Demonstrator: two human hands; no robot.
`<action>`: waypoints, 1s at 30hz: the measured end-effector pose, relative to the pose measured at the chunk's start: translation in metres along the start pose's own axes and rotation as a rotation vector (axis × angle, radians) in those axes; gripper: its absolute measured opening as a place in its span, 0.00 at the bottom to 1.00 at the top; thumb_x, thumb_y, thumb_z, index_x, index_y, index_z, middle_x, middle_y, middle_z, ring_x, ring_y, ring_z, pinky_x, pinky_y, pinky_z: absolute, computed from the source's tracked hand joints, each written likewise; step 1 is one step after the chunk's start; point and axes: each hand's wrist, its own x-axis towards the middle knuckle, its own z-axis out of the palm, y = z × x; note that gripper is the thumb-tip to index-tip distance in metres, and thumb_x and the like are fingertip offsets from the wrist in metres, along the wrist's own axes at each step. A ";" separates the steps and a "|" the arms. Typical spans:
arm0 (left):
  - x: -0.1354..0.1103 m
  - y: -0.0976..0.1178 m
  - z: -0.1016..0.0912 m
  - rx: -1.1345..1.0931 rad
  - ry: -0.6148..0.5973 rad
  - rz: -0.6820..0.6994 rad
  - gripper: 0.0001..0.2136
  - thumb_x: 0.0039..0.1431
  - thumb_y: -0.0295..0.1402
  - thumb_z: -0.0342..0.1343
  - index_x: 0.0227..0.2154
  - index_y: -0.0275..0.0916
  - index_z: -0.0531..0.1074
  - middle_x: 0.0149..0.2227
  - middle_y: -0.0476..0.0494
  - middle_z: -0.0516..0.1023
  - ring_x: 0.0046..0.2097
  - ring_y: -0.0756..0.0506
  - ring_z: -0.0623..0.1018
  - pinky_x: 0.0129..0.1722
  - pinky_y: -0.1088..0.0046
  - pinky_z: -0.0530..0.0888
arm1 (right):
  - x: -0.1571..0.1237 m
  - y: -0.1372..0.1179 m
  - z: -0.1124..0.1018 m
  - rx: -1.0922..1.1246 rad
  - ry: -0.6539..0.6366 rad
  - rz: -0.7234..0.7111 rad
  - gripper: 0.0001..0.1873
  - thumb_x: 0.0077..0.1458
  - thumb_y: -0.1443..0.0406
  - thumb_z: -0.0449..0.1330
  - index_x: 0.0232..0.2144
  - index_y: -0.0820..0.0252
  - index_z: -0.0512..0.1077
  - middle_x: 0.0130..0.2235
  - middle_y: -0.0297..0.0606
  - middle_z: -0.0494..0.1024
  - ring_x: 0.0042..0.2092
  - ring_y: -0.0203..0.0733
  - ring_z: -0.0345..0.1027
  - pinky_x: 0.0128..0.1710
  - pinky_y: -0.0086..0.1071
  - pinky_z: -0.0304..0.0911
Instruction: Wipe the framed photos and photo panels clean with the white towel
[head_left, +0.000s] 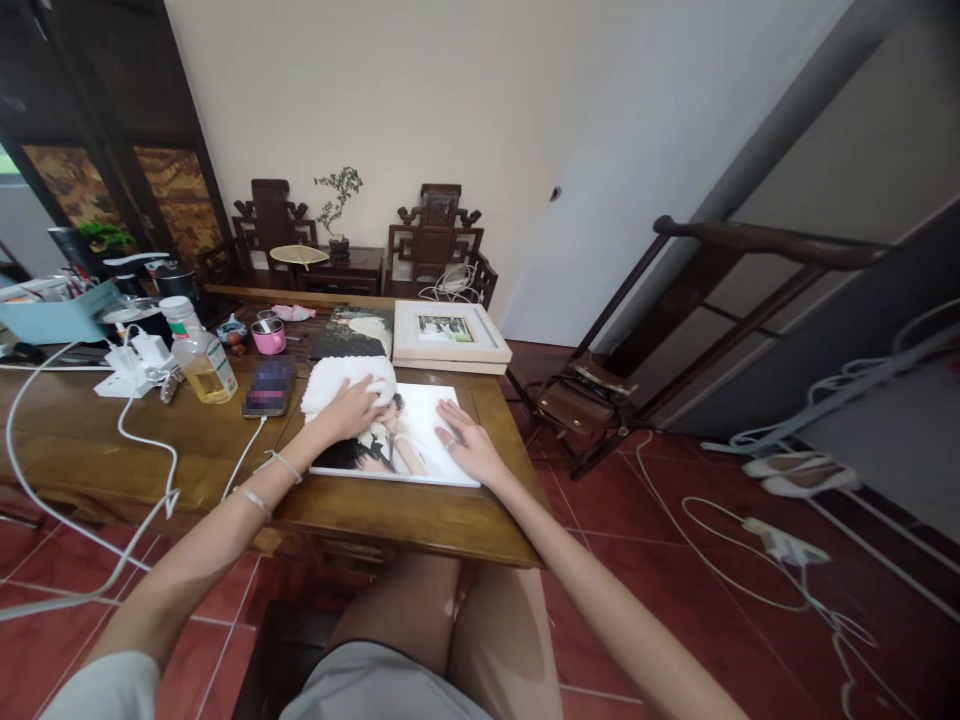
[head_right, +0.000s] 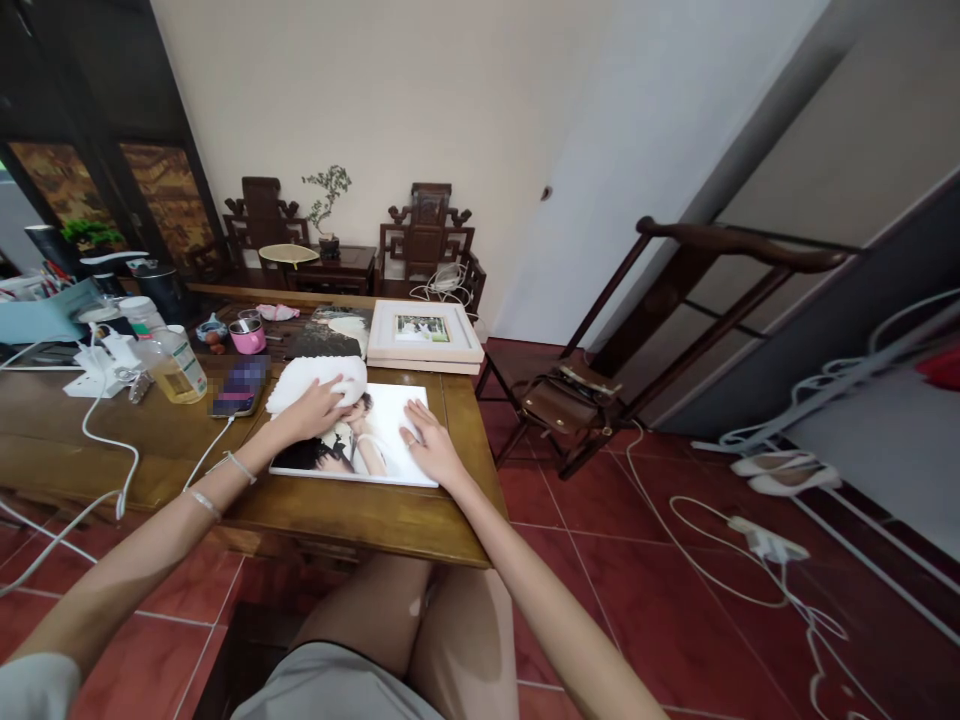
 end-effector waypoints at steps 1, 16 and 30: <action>-0.007 0.005 0.000 0.009 -0.013 0.009 0.15 0.66 0.32 0.41 0.50 0.35 0.68 0.62 0.34 0.60 0.65 0.38 0.53 0.60 0.50 0.49 | 0.000 0.000 0.000 -0.004 -0.002 0.001 0.24 0.56 0.61 0.54 0.55 0.58 0.67 0.61 0.41 0.64 0.64 0.46 0.51 0.64 0.48 0.45; -0.069 0.079 0.002 0.069 -0.127 0.129 0.16 0.67 0.30 0.40 0.46 0.39 0.72 0.64 0.40 0.55 0.67 0.40 0.49 0.62 0.47 0.51 | 0.000 0.000 -0.001 0.020 -0.004 -0.009 0.23 0.56 0.61 0.55 0.54 0.56 0.69 0.60 0.40 0.65 0.64 0.47 0.52 0.64 0.48 0.47; -0.006 0.078 0.010 0.178 -0.115 0.010 0.15 0.65 0.29 0.43 0.51 0.34 0.69 0.64 0.34 0.55 0.66 0.34 0.51 0.59 0.41 0.54 | 0.001 0.001 0.000 0.017 -0.006 -0.005 0.23 0.56 0.61 0.55 0.53 0.59 0.69 0.60 0.43 0.65 0.64 0.48 0.52 0.64 0.47 0.47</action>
